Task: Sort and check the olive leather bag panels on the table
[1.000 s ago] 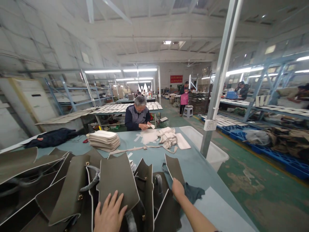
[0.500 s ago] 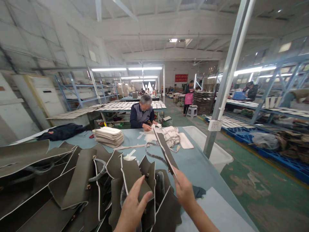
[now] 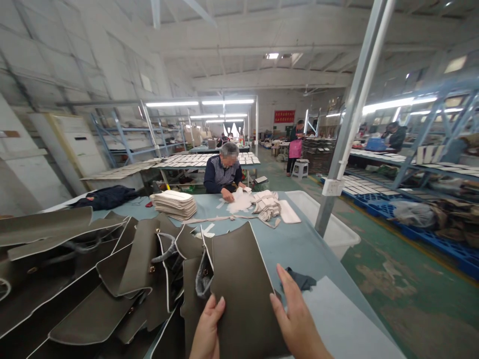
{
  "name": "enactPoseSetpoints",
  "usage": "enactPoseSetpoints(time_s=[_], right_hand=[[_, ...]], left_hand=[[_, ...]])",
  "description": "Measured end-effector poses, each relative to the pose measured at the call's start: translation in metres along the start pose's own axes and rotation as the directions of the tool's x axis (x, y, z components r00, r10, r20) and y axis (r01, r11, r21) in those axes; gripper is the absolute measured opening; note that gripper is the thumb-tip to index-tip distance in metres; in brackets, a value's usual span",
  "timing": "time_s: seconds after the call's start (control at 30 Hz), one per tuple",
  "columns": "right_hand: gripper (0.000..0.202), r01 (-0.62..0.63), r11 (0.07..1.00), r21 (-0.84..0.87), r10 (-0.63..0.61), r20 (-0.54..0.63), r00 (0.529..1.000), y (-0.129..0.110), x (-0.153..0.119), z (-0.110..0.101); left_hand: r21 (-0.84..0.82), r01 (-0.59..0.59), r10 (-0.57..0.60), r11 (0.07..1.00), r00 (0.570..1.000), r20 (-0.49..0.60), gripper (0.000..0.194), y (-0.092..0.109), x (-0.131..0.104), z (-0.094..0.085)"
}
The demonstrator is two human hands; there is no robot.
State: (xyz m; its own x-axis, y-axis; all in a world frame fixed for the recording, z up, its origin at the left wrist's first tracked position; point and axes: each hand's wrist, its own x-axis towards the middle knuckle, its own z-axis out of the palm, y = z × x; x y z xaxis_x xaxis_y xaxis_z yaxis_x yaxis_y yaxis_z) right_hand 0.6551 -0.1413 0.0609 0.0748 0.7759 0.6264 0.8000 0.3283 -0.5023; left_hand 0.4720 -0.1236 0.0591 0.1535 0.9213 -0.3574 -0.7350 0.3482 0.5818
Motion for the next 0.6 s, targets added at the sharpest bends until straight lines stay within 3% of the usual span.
enactPoseSetpoints(time_s=[0.13,0.43,0.6], right_hand=[[0.045,-0.185,0.961,0.206,0.13,0.255,0.958,0.0,-0.013,0.002],[0.049,-0.248,0.93,0.272,0.167,0.289,0.943,-0.006,-0.007,-0.003],[0.05,-0.26,0.927,0.27,0.201,0.23,0.952,-0.004,0.013,-0.007]], left_hand=[[-0.037,0.002,-0.002,0.999,1.0,0.017,0.058,0.0,-0.013,0.0],[0.002,0.02,-0.02,1.0,1.0,-0.011,0.043,-0.005,-0.027,-0.012],[0.04,0.022,-0.026,0.999,0.996,0.085,0.03,-0.012,-0.032,-0.028]])
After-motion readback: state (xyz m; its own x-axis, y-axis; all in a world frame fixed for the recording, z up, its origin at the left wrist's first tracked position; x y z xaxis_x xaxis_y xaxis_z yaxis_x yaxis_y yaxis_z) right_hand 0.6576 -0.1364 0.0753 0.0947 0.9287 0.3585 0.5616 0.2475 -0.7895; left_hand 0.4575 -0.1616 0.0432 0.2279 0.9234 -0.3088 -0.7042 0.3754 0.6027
